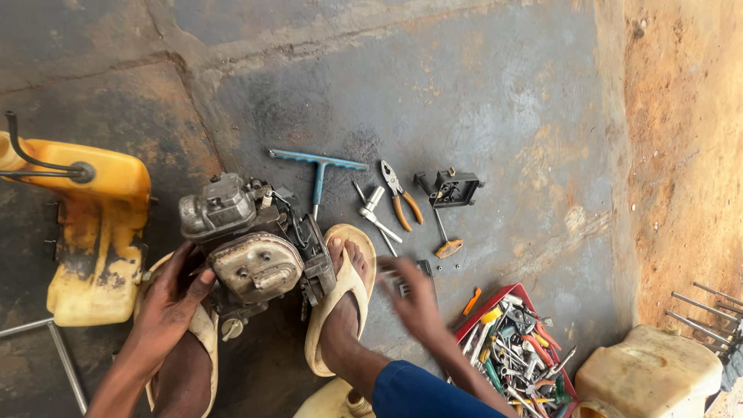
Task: The person sits on the ground repairing a small engine, using a screwdriver to loosen and remove parts from the engine housing, repositioning the engine between their legs, and fitting a black plastic cover and other components back onto the engine.
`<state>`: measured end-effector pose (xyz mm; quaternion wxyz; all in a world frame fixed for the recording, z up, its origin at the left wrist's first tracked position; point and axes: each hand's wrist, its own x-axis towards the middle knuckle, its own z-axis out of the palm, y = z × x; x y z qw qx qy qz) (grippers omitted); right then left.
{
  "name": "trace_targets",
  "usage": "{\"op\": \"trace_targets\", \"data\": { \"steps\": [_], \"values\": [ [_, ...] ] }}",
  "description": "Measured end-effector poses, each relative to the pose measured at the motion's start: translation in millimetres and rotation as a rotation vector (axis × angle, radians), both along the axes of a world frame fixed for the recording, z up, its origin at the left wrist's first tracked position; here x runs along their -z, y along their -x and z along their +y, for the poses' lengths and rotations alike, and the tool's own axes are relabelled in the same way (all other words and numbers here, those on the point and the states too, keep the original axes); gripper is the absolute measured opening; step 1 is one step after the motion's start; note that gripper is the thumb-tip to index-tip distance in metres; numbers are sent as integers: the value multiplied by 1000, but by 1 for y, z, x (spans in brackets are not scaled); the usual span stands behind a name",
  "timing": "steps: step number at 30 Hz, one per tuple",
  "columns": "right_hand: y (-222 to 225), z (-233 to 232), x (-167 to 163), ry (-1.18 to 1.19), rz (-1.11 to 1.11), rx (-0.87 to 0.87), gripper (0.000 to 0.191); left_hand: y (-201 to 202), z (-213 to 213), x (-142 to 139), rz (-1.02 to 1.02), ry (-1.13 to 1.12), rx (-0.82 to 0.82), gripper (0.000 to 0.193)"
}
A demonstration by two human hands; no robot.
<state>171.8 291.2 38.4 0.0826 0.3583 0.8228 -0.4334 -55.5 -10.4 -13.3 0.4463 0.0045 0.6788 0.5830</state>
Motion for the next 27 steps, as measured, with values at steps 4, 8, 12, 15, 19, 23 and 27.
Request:
{"op": "trace_targets", "data": {
  "steps": [4, 8, 12, 15, 19, 23, 27],
  "values": [
    [-54, 55, 3, -125, -127, 336, 30, -11, -4, 6, 88, 33, 3, 62],
    [-92, 71, 9, -165, -207, 186, 31, -22, -8, 10, 139, 34, -39, 53],
    [-95, 38, 23, -254, -456, 108, 61, -35, -9, 7, 79, 57, -129, 46],
    [-87, 19, 27, -404, -517, 41, 84, -44, -13, -1, 66, 36, -180, 44],
    [-88, 16, 27, -456, -454, 81, 78, -55, -14, -6, 94, 73, -165, 41],
    [-101, 26, 29, -432, -366, 132, 72, -61, -6, 2, 44, 67, -233, 38],
    [-116, 33, 30, -408, -384, 166, 72, -66, -3, 11, 62, 134, -223, 36]
  ]
}}
